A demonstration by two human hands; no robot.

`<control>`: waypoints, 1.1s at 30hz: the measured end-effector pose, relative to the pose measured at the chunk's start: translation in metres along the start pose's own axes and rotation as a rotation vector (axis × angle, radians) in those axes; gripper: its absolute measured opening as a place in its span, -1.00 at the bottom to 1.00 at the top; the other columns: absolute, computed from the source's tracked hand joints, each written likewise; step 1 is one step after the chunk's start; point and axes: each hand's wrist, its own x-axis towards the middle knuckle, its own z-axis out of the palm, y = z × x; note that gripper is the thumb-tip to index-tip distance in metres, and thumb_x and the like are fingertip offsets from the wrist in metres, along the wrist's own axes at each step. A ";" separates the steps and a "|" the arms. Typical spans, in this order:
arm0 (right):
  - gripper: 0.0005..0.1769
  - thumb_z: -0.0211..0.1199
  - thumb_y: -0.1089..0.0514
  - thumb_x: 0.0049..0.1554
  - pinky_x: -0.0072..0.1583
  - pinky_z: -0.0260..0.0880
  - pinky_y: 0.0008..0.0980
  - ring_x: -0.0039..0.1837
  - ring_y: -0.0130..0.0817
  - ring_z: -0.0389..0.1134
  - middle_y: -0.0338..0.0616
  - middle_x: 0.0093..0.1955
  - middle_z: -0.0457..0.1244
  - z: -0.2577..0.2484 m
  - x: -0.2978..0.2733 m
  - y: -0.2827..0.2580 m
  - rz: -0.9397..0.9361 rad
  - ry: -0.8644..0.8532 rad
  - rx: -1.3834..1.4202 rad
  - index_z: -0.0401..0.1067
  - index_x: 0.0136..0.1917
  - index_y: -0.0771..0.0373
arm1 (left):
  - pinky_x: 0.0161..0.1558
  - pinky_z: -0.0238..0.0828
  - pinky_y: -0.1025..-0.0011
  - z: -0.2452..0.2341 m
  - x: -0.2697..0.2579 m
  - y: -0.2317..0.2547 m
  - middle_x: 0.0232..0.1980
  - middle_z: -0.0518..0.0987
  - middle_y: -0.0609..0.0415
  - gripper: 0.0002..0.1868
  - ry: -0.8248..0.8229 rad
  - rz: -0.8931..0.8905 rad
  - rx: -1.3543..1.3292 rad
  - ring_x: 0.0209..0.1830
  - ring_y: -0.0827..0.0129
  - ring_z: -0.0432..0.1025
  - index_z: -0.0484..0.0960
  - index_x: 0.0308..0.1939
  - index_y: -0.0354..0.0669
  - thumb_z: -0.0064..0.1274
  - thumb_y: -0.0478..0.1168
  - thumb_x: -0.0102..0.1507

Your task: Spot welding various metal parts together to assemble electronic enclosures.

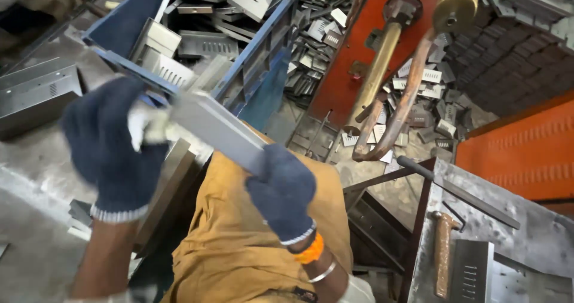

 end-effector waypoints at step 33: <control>-0.45 0.56 -0.10 -0.16 -0.20 0.39 -0.23 -0.32 -0.18 0.46 -0.13 -0.42 0.38 0.033 0.027 0.055 0.762 -0.016 -0.110 0.49 0.01 0.17 | 0.52 0.10 -0.02 0.365 0.054 -0.120 0.29 0.47 -0.10 -0.68 -0.460 0.309 0.092 0.41 0.01 0.30 0.70 -0.09 -0.07 0.26 -0.17 0.07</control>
